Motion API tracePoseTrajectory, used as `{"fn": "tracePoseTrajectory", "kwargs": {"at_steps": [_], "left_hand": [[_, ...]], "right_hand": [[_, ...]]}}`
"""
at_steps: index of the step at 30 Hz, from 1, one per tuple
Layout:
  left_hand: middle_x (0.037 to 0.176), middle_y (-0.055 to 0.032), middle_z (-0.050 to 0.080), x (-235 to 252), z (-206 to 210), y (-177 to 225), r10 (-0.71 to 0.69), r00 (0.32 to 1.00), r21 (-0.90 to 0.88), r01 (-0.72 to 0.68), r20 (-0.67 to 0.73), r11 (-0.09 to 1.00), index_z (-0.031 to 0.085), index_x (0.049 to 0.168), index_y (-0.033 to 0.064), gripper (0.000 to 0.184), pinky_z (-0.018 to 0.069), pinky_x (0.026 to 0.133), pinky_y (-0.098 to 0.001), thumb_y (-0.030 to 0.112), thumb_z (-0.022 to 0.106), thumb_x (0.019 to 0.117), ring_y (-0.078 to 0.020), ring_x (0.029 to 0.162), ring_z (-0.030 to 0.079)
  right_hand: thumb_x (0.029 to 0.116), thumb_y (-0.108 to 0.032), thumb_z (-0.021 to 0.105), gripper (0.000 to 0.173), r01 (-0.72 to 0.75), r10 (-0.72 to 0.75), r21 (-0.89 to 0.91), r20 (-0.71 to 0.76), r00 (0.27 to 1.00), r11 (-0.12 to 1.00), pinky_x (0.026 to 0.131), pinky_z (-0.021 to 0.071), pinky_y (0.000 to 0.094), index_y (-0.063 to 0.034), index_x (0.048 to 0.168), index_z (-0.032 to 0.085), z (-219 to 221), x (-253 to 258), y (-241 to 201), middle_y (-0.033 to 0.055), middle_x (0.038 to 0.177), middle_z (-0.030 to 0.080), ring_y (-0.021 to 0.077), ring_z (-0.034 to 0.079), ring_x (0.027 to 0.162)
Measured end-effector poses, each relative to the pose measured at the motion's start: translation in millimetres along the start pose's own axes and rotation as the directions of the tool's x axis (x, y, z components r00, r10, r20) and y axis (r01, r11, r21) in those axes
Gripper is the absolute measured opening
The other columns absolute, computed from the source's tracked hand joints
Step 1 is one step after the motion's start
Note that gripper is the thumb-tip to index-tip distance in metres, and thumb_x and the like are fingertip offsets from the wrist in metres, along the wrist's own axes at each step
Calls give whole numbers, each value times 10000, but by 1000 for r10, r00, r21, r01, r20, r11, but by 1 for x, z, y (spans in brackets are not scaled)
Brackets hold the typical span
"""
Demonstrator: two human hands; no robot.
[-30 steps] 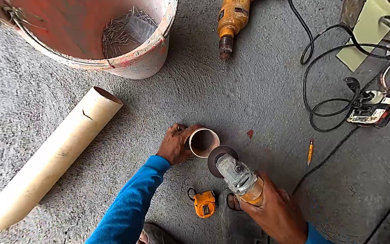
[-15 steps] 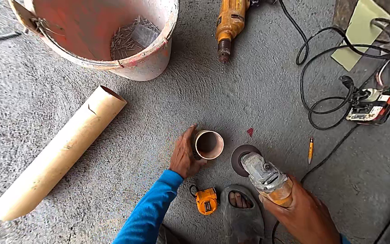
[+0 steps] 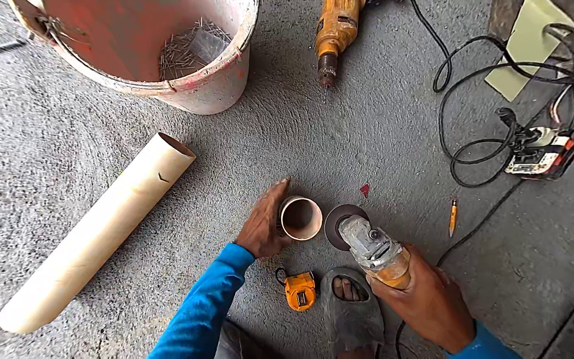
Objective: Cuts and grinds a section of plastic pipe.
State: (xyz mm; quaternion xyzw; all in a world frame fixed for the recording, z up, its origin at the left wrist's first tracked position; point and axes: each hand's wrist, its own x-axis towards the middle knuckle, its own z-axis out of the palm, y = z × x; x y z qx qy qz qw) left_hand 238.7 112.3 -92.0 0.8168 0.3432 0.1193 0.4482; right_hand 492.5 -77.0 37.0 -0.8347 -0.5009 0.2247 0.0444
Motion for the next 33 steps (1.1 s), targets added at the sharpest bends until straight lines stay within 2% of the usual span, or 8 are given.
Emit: {"fn": "tracePoseTrajectory", "kwargs": {"at_steps": [5,15,17,20,23,28,30,33], "left_hand": [[1532,-45,518,10,-2,-2,60,991,53,-67,121,996,447,1519,106,1078,219,1283,-481,255,969,587,-190,1479,410],[1499,-76,554,7,2,-2,53,997,56,-57,63,997,494,1480,59,1034,228,1283,-468,232,978,582,-190,1457,448],[1495,-73,550,1,9,-2,19,1000,56,-19,-5,998,470,1488,64,1036,256,1278,-446,278,970,606,-192,1442,462],[1365,-184,576,-13,36,9,-76,940,4,83,-333,997,487,1355,8,983,457,1119,-455,264,974,541,-306,1299,561],[1300,-210,528,-26,60,20,-150,840,12,183,-521,983,428,1341,16,1131,507,1012,-443,508,977,483,-329,1200,562],[1599,-178,368,-31,41,10,-96,962,-15,95,-256,995,211,1590,39,1322,373,1197,-435,304,950,526,-287,1474,388],[1639,-122,338,-24,25,5,-60,989,-12,59,-138,998,198,1609,51,1317,289,1254,-413,249,942,541,-226,1518,330],[1617,-105,401,-12,10,-1,31,998,55,-29,-45,998,281,1587,40,1269,175,1284,-510,272,967,546,-250,1533,314]], "right_hand": [[705,-625,704,800,47,-47,-16,9,999,999,611,562,555,-47,1253,641,3,21,-8,105,900,734,300,721,767],[690,-613,720,817,62,-61,-30,54,997,998,619,558,554,-58,1281,627,3,37,-11,111,912,730,311,718,782],[688,-626,709,829,75,-74,-25,42,996,997,634,564,555,-48,1277,636,4,31,-6,112,923,735,304,722,792],[693,-642,688,823,72,-71,-8,19,997,997,614,560,562,-40,1252,644,1,18,0,113,902,732,303,720,771],[700,-644,676,837,71,-71,-16,13,997,997,603,557,568,-25,1262,632,-4,10,5,123,904,732,310,719,757],[686,-627,701,815,60,-60,-43,16,998,997,594,554,566,-38,1245,643,-2,12,7,122,886,731,315,719,749],[687,-619,709,816,67,-65,-40,38,997,997,607,555,570,-40,1258,641,0,14,4,126,907,733,320,720,766],[691,-620,710,797,89,-87,-31,39,995,996,613,563,553,-47,1243,652,3,18,-2,115,914,734,303,721,773]]}}
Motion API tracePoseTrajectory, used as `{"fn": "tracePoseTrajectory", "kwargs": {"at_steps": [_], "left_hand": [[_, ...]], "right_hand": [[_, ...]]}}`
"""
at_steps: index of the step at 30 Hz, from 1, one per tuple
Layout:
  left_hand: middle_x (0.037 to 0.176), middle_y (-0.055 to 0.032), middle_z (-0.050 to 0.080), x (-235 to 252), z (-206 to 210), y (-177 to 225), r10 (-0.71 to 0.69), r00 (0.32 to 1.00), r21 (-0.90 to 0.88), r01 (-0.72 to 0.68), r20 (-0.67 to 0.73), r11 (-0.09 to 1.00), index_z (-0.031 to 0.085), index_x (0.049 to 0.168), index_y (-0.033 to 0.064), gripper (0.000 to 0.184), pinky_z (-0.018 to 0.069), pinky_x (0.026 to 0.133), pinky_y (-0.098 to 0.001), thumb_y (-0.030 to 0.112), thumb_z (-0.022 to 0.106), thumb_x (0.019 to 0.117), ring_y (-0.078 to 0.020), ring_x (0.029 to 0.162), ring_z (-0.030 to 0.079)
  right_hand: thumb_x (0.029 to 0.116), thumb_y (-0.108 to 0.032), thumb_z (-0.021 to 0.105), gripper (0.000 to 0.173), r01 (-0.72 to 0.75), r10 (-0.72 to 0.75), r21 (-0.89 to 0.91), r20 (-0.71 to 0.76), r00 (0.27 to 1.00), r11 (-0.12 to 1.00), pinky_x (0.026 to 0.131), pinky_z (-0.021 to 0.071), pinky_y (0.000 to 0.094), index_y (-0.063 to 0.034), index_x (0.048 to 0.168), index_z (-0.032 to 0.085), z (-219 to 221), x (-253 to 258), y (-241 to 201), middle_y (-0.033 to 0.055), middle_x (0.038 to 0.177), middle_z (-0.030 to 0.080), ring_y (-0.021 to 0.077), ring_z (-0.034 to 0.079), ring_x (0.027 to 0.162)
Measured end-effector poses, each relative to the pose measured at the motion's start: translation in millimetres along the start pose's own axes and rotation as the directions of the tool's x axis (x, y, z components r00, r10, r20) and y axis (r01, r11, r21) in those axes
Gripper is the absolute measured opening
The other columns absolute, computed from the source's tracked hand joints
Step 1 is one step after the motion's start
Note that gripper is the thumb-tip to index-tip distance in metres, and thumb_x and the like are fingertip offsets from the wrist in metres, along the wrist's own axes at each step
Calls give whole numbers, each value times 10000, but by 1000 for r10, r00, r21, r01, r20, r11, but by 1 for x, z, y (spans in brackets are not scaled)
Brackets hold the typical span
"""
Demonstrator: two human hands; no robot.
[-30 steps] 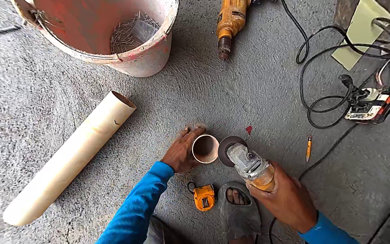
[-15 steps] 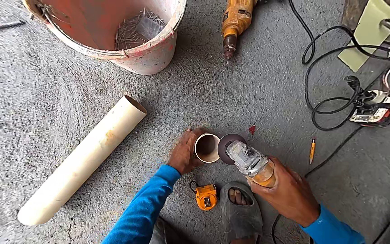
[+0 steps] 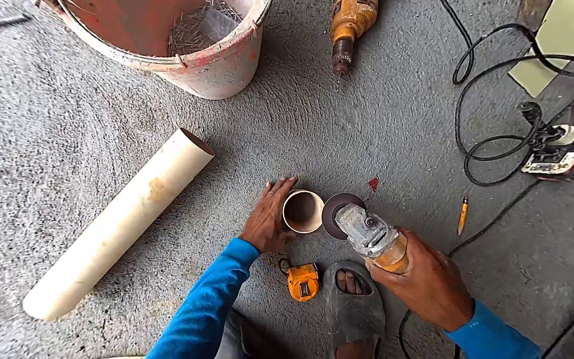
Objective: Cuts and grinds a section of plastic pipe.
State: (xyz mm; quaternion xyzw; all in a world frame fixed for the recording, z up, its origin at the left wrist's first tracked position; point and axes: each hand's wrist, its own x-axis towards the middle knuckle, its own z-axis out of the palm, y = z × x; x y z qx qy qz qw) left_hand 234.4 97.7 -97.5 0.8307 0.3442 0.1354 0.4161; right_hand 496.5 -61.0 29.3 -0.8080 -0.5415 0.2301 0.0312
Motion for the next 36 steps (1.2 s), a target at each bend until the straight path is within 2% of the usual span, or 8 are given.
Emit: {"fn": "tracePoseTrajectory", "kwargs": {"at_steps": [5,17,23,26,29,31,34,36], "left_hand": [[1526,-24,537,8,3,-11,13,999,29,-14,38,999,474,1506,105,1093,122,1291,-543,346,973,564,-237,1530,326],[1487,-40,576,0,9,-11,23,999,77,-20,-40,997,515,1466,85,1011,171,1291,-514,430,942,617,-227,1505,380],[1421,-94,626,-17,27,-4,18,976,166,19,-218,986,532,1423,20,946,272,1262,-508,416,912,653,-254,1443,477],[1377,-149,631,-18,32,-3,26,958,181,28,-286,983,530,1377,-2,934,329,1222,-540,408,917,632,-316,1385,527],[1466,-180,527,-12,14,0,-12,984,120,34,-176,992,389,1488,15,1189,326,1204,-537,415,958,523,-346,1382,494],[1546,-139,470,-6,-3,0,-48,997,39,50,-53,998,330,1557,70,1286,308,1231,-471,348,987,487,-292,1448,432],[1601,-76,427,5,-15,0,-28,995,-22,30,97,999,307,1588,121,1278,224,1277,-448,211,990,512,-230,1508,360],[1559,-33,493,8,-13,2,4,994,-52,1,106,999,382,1555,125,1186,214,1287,-460,190,994,541,-186,1477,414]], "right_hand": [[685,-610,721,763,-21,21,5,55,998,1000,609,559,535,-92,1240,651,-1,6,-10,78,885,726,277,717,769],[687,-619,705,777,56,-53,-33,68,996,998,573,570,527,-49,1214,669,9,-26,-23,92,891,744,283,732,738],[668,-603,717,787,120,-117,-45,50,992,992,573,571,527,-48,1224,685,11,-39,-28,108,922,756,296,738,739],[688,-618,692,774,99,-98,-20,29,995,995,566,571,519,-52,1216,684,4,-37,-23,92,896,754,274,735,723],[715,-656,662,772,45,-45,-8,-14,999,999,560,558,510,-60,1206,670,-3,-26,-12,80,857,735,255,716,712],[721,-657,662,770,21,-21,-20,-22,1000,1000,566,552,511,-69,1218,658,-8,-17,-4,77,850,723,258,709,717],[703,-645,678,790,6,-6,-25,2,1000,1000,589,551,531,-67,1241,648,-10,-5,4,88,862,720,274,708,740],[695,-650,682,788,5,-5,-24,6,1000,1000,582,546,531,-73,1231,650,-9,-1,3,82,857,717,273,706,732]]}}
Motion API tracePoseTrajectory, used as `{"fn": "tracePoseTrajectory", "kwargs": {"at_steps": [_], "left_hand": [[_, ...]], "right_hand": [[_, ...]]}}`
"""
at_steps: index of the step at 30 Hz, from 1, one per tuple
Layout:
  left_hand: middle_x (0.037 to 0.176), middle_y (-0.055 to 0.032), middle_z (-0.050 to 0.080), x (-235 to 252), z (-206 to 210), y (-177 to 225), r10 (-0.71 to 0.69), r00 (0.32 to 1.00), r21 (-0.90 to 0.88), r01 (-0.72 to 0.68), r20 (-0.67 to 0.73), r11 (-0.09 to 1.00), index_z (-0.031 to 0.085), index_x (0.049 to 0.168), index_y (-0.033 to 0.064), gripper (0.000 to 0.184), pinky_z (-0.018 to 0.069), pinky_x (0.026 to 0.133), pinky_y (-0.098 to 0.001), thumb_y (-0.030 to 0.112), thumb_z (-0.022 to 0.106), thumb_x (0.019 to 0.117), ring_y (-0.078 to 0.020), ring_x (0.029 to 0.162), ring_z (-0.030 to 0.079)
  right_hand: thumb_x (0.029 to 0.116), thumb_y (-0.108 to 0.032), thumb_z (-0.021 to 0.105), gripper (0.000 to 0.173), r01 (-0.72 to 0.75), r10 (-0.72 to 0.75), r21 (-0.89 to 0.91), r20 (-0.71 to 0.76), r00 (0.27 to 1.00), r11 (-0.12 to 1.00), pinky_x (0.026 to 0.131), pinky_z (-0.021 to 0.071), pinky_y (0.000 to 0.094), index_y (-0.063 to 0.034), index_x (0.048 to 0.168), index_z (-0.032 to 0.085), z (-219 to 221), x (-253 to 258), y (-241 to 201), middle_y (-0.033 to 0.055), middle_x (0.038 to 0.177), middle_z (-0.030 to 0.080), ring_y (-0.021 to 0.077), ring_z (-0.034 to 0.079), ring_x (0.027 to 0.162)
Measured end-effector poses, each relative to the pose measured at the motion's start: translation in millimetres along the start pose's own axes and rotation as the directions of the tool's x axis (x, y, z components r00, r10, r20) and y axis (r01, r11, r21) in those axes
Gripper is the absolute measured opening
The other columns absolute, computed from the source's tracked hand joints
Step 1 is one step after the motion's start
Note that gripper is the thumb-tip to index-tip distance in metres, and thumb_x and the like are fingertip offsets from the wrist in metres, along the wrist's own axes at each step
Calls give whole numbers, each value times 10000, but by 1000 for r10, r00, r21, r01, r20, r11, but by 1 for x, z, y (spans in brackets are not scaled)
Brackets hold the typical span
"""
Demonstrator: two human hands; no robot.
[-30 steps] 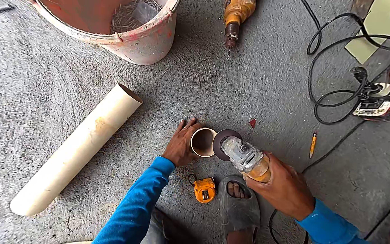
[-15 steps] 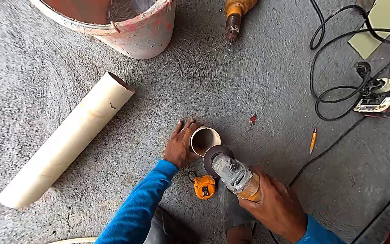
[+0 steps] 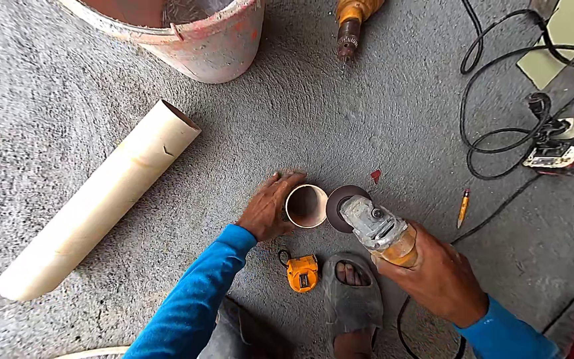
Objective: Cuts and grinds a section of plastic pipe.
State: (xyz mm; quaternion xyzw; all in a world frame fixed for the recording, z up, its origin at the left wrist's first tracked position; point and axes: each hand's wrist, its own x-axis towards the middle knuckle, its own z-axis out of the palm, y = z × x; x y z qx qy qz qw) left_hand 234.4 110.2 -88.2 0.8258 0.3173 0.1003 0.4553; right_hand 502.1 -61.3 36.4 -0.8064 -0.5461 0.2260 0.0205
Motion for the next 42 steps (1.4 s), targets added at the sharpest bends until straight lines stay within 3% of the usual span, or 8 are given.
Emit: {"fn": "tracePoseTrajectory", "kwargs": {"at_steps": [6,22,25,28,30,34,37,42], "left_hand": [[1430,-95,602,-6,24,-3,26,976,21,-21,-216,1000,522,1437,55,979,304,1251,-457,282,964,593,-246,1384,529],[1394,-100,633,-5,30,1,-14,954,30,24,-300,999,558,1416,65,917,351,1223,-439,346,939,631,-253,1362,554],[1378,-126,627,-6,34,0,-30,949,44,46,-313,998,562,1392,58,924,416,1173,-433,371,952,614,-263,1329,572],[1368,-151,591,-3,29,-4,-22,965,48,36,-260,998,519,1395,57,966,463,1124,-425,373,966,599,-269,1300,568],[1434,-157,542,1,14,-1,-44,987,49,52,-155,997,426,1493,77,1123,447,1115,-471,397,977,569,-297,1319,543],[1507,-61,523,16,-11,4,-61,996,105,55,61,993,281,1603,184,1301,408,1102,-529,387,990,532,-276,1303,551],[1460,2,582,25,-17,3,-22,990,155,0,138,988,343,1591,217,1267,389,1089,-543,325,999,512,-253,1283,561],[1371,22,647,25,-13,-3,12,992,193,-37,127,980,545,1449,212,1013,401,1061,-529,418,971,553,-232,1290,557]], "right_hand": [[685,-604,704,751,-5,4,19,36,999,1000,602,551,529,-102,1240,650,1,12,-15,59,892,718,252,706,768],[706,-641,687,793,97,-95,-41,44,995,994,583,574,524,-37,1220,671,17,-23,-24,98,909,744,280,731,743],[691,-620,689,786,109,-107,-29,53,993,994,573,574,522,-43,1225,676,16,-30,-23,94,907,750,278,733,732],[704,-650,662,768,76,-76,1,32,997,997,586,570,497,-71,1208,679,9,-24,-18,65,881,741,236,724,738],[713,-669,660,758,68,-68,5,3,998,998,574,558,488,-76,1185,675,2,-12,-14,54,847,722,229,707,717],[677,-606,720,747,57,-57,-14,30,998,998,578,545,533,-82,1205,655,-12,19,-8,59,854,708,259,702,738],[653,-594,742,744,34,-32,-15,92,995,999,606,541,537,-119,1217,640,-20,37,-12,35,871,704,249,702,776],[665,-592,734,703,52,-46,-48,116,992,997,585,536,520,-128,1185,646,-20,42,-17,33,845,697,250,699,756]]}}
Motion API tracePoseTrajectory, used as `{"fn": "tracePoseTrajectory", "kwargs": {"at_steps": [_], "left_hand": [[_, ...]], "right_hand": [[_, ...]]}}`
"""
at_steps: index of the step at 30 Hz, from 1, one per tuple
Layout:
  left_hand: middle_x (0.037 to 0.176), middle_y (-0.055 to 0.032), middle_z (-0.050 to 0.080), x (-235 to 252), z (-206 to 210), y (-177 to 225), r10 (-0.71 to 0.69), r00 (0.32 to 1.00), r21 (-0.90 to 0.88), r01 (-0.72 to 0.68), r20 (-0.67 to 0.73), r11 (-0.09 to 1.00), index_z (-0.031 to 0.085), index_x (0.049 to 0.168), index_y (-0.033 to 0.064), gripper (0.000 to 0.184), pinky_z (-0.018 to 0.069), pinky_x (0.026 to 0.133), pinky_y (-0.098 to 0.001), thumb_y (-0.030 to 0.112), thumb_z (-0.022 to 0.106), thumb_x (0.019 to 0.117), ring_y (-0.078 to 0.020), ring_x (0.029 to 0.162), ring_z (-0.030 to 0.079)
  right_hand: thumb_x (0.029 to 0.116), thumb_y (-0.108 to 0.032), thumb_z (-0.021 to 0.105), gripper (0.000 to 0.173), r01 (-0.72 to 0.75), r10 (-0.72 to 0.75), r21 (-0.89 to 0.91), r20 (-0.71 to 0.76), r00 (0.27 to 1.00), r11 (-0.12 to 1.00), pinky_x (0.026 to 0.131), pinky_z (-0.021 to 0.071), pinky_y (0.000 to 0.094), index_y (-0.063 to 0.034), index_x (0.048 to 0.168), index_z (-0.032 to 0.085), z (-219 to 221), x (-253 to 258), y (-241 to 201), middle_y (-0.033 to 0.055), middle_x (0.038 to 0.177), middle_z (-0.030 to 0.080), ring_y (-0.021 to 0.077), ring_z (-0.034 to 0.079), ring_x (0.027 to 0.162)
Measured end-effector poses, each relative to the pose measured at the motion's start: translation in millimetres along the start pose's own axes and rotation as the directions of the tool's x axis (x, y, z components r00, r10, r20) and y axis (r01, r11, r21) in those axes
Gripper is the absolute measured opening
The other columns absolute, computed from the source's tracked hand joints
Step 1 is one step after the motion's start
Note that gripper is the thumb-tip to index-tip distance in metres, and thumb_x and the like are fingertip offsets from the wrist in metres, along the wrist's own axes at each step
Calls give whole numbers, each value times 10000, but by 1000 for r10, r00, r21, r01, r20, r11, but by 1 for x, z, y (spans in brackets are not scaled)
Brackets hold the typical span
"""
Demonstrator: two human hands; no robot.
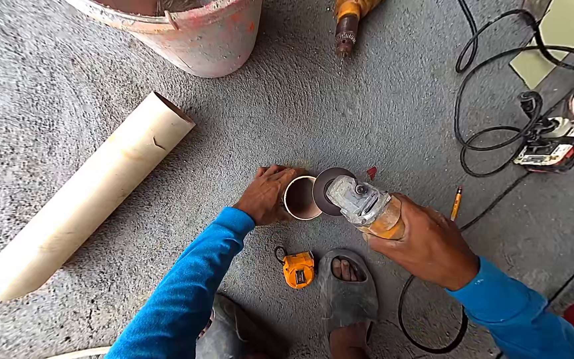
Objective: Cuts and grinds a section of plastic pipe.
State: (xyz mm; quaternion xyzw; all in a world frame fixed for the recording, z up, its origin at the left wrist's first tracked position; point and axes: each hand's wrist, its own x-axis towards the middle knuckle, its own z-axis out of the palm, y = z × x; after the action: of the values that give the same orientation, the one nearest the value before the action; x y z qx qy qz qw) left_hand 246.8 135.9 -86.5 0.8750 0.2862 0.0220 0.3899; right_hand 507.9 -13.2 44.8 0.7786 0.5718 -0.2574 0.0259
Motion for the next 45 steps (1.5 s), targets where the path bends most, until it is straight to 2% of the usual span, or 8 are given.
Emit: {"fn": "tracePoseTrajectory", "kwargs": {"at_steps": [8,16,24,26,29,36,40,45], "left_hand": [[1366,0,652,-3,6,-3,-28,999,12,29,-22,1000,530,1464,194,1016,380,1100,-499,439,965,580,-235,1304,550],[1357,-28,659,-13,26,-4,-28,976,-43,19,-216,999,552,1441,124,1041,388,1115,-501,461,959,544,-244,1281,575],[1264,-133,662,-22,61,17,-163,845,-63,152,-509,986,526,1372,45,1017,469,1044,-500,443,943,534,-327,1168,619],[1274,-167,638,-23,50,14,-161,876,-70,145,-455,987,449,1435,22,1139,486,1016,-512,485,954,525,-349,1137,623],[1406,-163,568,-17,19,8,-135,956,-99,113,-259,989,363,1522,63,1252,461,1072,-505,472,982,514,-346,1229,581],[1401,-10,621,6,-9,10,7,999,31,-9,46,999,414,1540,226,1152,434,1046,-537,369,986,551,-269,1295,555],[1347,-9,655,8,-5,6,9,999,12,-10,51,1000,546,1430,194,994,423,1045,-524,352,988,553,-255,1287,558],[1314,-9,680,5,4,3,4,999,12,-4,-41,1000,565,1421,170,983,414,1050,-509,471,960,572,-241,1268,575]], "right_hand": [[655,-603,729,730,5,-5,28,-12,1000,1000,589,549,505,-96,1176,659,17,-21,5,37,832,699,236,700,739],[705,-629,697,754,28,-26,42,-45,999,999,614,571,514,-70,1210,665,38,-48,-5,76,891,731,261,722,764],[702,-646,687,772,44,-41,69,-44,998,997,615,575,528,-84,1230,677,38,-63,-2,62,936,748,248,731,785],[710,-674,671,748,30,-25,87,-64,998,996,604,570,496,-105,1196,676,31,-57,3,32,877,731,209,718,758],[689,-625,707,710,2,3,75,-65,998,997,597,554,514,-109,1175,669,19,-42,11,42,848,708,233,700,744],[668,-574,758,699,26,-26,27,-17,1000,999,604,546,535,-124,1192,649,5,-2,13,41,863,704,250,702,769],[685,-594,750,697,57,-57,-18,6,998,998,592,540,522,-122,1187,646,1,1,12,39,850,699,250,701,761],[654,-586,753,719,45,-45,-9,14,999,999,579,541,519,-109,1183,654,6,-11,14,44,833,697,252,700,740]]}}
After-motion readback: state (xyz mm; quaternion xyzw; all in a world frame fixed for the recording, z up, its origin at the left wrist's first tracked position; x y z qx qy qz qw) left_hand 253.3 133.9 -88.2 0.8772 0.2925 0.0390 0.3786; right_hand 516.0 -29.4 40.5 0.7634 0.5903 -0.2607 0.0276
